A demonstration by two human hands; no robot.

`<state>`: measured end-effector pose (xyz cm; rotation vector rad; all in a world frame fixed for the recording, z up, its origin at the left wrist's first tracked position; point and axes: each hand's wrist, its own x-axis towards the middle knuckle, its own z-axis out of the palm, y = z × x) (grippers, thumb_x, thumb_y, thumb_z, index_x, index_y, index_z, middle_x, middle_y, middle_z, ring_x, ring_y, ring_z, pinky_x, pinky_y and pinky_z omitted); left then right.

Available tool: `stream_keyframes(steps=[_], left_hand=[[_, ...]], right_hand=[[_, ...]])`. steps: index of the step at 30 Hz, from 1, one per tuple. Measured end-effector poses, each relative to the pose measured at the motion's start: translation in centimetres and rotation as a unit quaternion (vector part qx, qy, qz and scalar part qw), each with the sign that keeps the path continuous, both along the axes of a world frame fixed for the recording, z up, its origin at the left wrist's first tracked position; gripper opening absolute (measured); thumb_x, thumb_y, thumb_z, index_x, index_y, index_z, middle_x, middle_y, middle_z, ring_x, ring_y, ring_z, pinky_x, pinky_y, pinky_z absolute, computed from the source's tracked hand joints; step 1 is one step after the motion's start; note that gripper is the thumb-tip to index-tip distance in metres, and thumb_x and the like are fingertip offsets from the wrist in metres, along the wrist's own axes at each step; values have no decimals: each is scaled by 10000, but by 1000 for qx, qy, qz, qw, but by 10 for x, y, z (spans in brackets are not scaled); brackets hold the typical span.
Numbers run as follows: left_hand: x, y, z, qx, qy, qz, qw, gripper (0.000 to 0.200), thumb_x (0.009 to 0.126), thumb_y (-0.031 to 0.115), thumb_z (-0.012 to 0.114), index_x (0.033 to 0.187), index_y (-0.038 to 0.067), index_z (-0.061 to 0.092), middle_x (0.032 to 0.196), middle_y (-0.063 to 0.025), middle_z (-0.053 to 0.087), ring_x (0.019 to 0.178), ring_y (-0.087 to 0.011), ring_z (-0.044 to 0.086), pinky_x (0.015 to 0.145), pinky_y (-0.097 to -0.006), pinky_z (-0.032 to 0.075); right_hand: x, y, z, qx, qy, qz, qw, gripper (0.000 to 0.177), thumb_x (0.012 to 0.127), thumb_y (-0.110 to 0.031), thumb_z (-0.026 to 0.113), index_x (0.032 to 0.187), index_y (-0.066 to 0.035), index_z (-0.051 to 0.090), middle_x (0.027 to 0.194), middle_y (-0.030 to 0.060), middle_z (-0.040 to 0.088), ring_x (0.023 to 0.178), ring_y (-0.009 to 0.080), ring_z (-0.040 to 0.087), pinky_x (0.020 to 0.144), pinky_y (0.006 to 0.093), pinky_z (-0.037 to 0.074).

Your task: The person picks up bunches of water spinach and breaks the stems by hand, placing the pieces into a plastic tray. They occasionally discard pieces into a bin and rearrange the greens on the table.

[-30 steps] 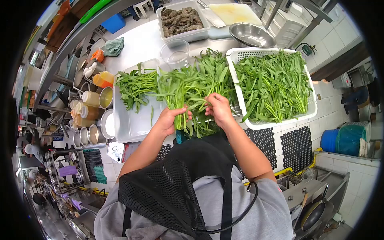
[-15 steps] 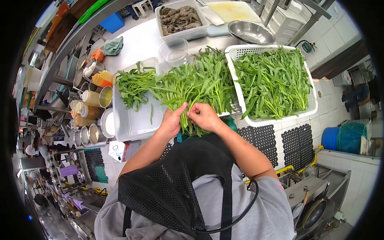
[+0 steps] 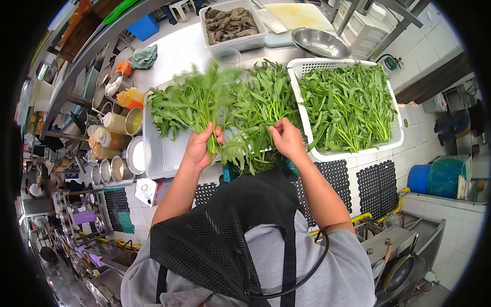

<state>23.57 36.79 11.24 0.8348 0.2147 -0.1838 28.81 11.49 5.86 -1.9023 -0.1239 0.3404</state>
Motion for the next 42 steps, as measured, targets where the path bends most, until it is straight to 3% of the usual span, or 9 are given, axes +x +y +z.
stream_keyframes(steps=[2,10,12,15,22,28,33,39,42], left_hand=[[-2,-3,-7,-70,33,-33,996,252,927,286,597,1009,60,521,776,-28,539,684,-160,520,679,-315,444],[-13,-23,-28,-34,130,-65,989,226,929,277,585,1010,69,551,877,-63,609,769,-182,591,702,-326,484],[-15,-25,-43,-71,133,-51,987,235,923,281,594,1012,68,554,948,-94,643,824,-208,627,703,-332,488],[-16,-38,-39,-44,123,-45,990,222,917,269,604,1004,72,553,966,-98,644,840,-206,623,703,-333,484],[-16,-47,-48,63,87,-29,994,321,882,112,619,1178,3,561,1004,-100,647,842,-212,640,748,-360,521],[-17,-33,-8,26,17,-33,999,132,883,91,586,964,-13,578,796,-86,602,719,-211,611,675,-331,516],[-14,-32,-4,41,51,-57,996,178,899,163,584,955,-5,567,757,-93,599,685,-218,613,642,-323,507],[-15,-42,-23,-17,206,-36,978,317,934,315,555,995,6,595,891,-130,666,707,-224,648,627,-343,523],[-13,-45,-22,-23,168,-42,985,303,921,293,577,1006,3,597,929,-129,667,756,-210,644,657,-332,520]], right_hand=[[0,-4,-10,-231,-186,-29,955,264,813,-241,696,888,-13,585,809,134,611,746,310,611,648,410,490],[6,9,-11,-294,-286,-7,912,234,793,-204,715,832,-18,579,788,122,601,737,285,590,645,398,488],[14,7,3,115,78,-140,980,220,801,-178,735,815,-30,573,737,45,597,613,146,555,558,298,466],[-1,24,36,174,17,-110,978,159,837,-155,712,811,-81,574,668,-49,537,534,21,465,441,181,379],[-26,40,29,27,-102,151,983,142,829,-106,652,880,16,599,822,91,648,741,136,621,682,284,500],[-1,-3,-5,-215,-286,-115,927,231,809,-196,680,891,-2,583,827,194,630,762,418,596,720,462,486],[10,-15,-5,-262,-85,-36,961,229,797,-189,687,820,-5,553,701,147,607,651,352,595,651,434,488],[6,5,32,322,118,-64,937,130,906,-124,604,865,-77,490,713,24,587,589,99,551,502,229,442],[-6,19,45,281,68,49,956,133,902,-92,613,889,-65,484,747,25,603,596,86,562,492,215,447]])
